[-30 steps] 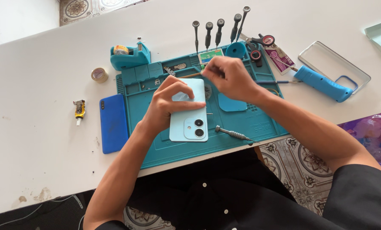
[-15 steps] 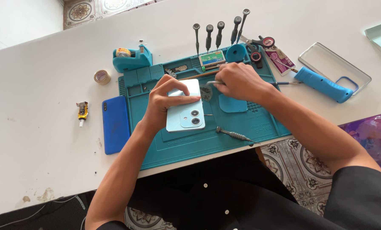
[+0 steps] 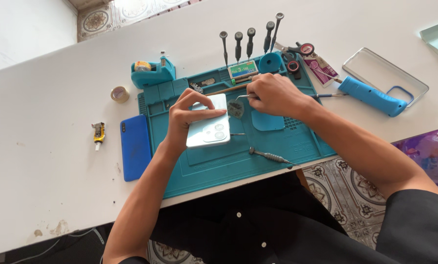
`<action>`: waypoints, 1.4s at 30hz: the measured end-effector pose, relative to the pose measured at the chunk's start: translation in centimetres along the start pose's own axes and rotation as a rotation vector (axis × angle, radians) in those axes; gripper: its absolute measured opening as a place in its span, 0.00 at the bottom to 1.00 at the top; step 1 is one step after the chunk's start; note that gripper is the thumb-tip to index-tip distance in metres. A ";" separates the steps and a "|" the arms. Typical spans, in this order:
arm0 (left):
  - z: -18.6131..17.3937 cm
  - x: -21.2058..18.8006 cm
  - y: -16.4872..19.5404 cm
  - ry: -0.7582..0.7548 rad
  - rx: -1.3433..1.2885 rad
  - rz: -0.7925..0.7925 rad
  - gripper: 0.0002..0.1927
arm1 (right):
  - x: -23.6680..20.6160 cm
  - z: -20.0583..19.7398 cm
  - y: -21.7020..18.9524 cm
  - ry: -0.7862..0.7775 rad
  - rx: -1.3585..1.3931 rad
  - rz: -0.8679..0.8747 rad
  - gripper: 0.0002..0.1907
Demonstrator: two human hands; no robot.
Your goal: The person uses a metal prying tool to separate the back cover of a light blue smartphone, then uses a screwdriver to remove screws from the internal frame. The back cover is set aside, and the person continues to unscrew components inside the phone.
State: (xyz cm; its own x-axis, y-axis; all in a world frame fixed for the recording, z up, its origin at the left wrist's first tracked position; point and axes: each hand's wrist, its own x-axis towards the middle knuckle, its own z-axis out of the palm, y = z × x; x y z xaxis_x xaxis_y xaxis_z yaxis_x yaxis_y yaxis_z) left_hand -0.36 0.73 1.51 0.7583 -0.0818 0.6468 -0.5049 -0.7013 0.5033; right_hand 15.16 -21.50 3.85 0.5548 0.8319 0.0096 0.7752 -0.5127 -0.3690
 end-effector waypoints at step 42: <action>1.0 -1.0 -3.6 0.089 -1.825 -0.490 0.34 | -0.6 1.7 -3.0 0.075 0.288 -0.342 0.21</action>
State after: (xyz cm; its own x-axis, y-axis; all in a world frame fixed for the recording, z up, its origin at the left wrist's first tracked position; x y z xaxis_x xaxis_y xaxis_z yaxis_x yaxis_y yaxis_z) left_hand 1.16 2.62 -1.54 0.9604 -0.0613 0.2717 -0.0854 0.8635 0.4971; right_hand 11.97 -20.13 3.40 0.3104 0.9201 0.2390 0.8077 -0.1227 -0.5767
